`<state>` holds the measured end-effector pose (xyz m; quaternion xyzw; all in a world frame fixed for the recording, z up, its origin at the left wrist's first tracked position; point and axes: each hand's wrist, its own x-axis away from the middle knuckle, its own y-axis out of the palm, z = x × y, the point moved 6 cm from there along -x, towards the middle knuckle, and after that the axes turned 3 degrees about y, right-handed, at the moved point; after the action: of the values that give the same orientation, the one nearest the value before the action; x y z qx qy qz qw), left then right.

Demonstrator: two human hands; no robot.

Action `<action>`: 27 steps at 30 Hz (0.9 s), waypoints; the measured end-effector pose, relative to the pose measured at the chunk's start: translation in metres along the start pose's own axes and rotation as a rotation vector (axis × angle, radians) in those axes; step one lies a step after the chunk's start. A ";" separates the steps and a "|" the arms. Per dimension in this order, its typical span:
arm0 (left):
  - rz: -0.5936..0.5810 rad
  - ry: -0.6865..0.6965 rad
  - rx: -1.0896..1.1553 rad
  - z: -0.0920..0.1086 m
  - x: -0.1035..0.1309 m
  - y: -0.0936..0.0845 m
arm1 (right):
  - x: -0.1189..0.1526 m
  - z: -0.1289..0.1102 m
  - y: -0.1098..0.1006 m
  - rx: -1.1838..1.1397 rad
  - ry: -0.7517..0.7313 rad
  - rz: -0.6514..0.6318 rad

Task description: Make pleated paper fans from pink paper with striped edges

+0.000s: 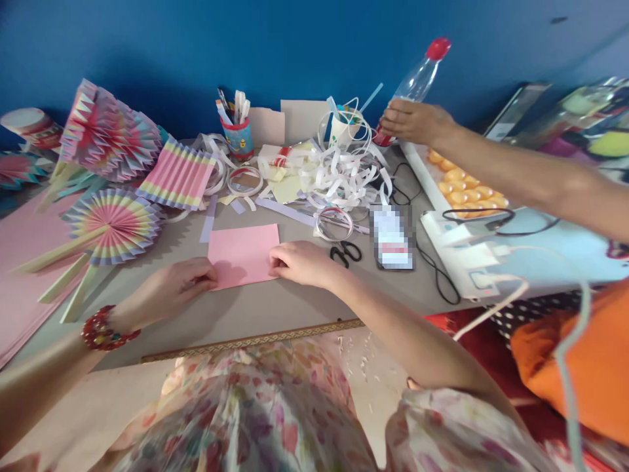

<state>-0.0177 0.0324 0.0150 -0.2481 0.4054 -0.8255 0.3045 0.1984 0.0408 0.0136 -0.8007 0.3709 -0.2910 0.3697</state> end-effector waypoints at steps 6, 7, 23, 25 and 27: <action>0.008 0.024 -0.007 -0.002 0.000 0.001 | 0.001 0.000 0.001 0.023 -0.013 0.045; 0.010 0.028 -0.005 -0.002 0.000 0.001 | 0.002 0.000 0.001 0.030 -0.018 0.053; 0.097 0.112 -0.209 -0.002 0.009 0.011 | 0.021 -0.003 0.013 0.111 -0.145 0.274; 0.113 0.145 -0.269 0.000 0.011 0.014 | 0.022 -0.003 0.017 0.155 -0.158 0.280; 0.122 0.180 -0.299 0.000 0.012 0.017 | 0.023 -0.004 0.019 0.202 -0.178 0.289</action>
<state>-0.0210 0.0153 0.0030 -0.1908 0.5633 -0.7550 0.2762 0.2010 0.0122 0.0043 -0.7206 0.4168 -0.1986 0.5173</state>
